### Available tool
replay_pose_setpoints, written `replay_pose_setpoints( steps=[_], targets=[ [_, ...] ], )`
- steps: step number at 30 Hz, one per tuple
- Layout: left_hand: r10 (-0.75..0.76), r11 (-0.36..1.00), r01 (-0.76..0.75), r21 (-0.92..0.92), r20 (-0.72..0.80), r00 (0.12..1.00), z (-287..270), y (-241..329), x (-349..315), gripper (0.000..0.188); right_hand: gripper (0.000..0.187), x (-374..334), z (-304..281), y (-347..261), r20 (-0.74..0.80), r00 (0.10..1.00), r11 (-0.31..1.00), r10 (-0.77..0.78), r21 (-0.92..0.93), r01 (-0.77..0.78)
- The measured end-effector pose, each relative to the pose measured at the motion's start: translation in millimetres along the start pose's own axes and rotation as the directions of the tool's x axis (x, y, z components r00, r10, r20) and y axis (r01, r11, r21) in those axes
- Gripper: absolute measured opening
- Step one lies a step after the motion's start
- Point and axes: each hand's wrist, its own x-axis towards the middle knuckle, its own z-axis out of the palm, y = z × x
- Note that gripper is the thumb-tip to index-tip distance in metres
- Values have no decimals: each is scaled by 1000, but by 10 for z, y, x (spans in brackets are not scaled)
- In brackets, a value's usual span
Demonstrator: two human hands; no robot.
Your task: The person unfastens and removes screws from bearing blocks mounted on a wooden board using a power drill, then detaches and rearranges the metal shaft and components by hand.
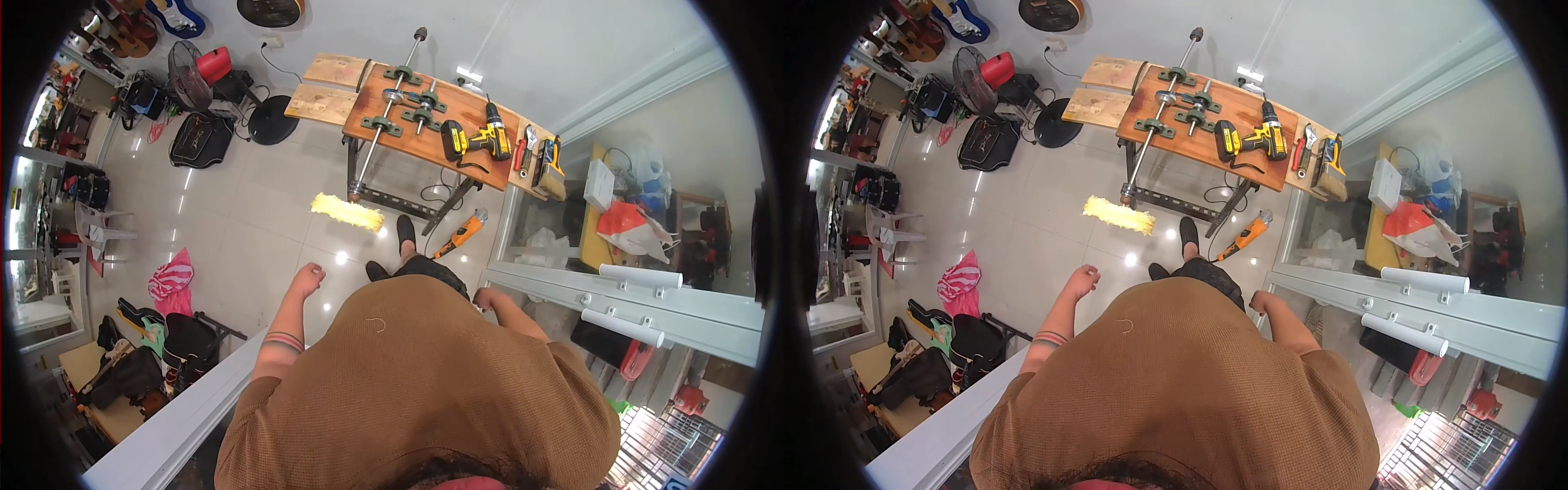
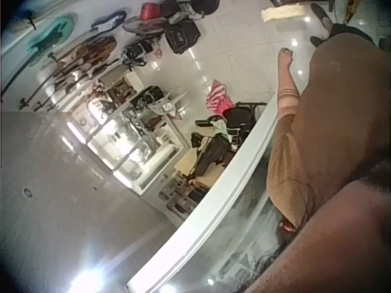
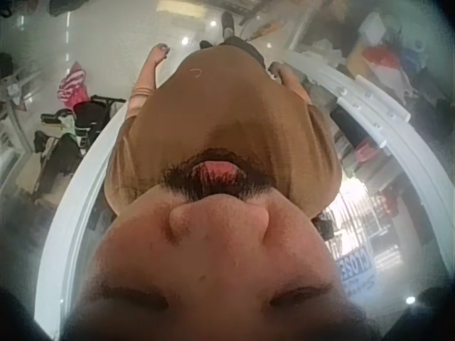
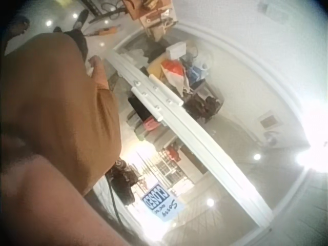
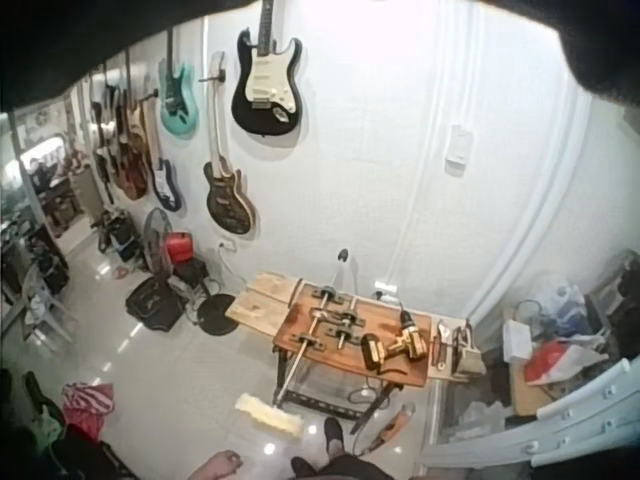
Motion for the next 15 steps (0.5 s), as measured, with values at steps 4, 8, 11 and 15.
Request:
replay_pose_setpoints(
  steps=[4,8,11,15],
  targets=[
    [58,992,-61,-115,-27,998,150,356,-8,47,25,109,-126,91,-27,909,815,-416,-454,359],
    [58,998,-57,-19,40,998,210,262,-115,47,31,20,-574,-461,-349,891,936,-290,90,340],
    [2,1000,-3,7,67,998,248,-104,-180,46,32,-200,-888,-917,-431,875,876,-221,307,373],
    [-59,998,59,-9,66,996,238,-490,-327,43,32,-276,-1075,-1142,-472,848,860,-241,301,412]
  ],
)
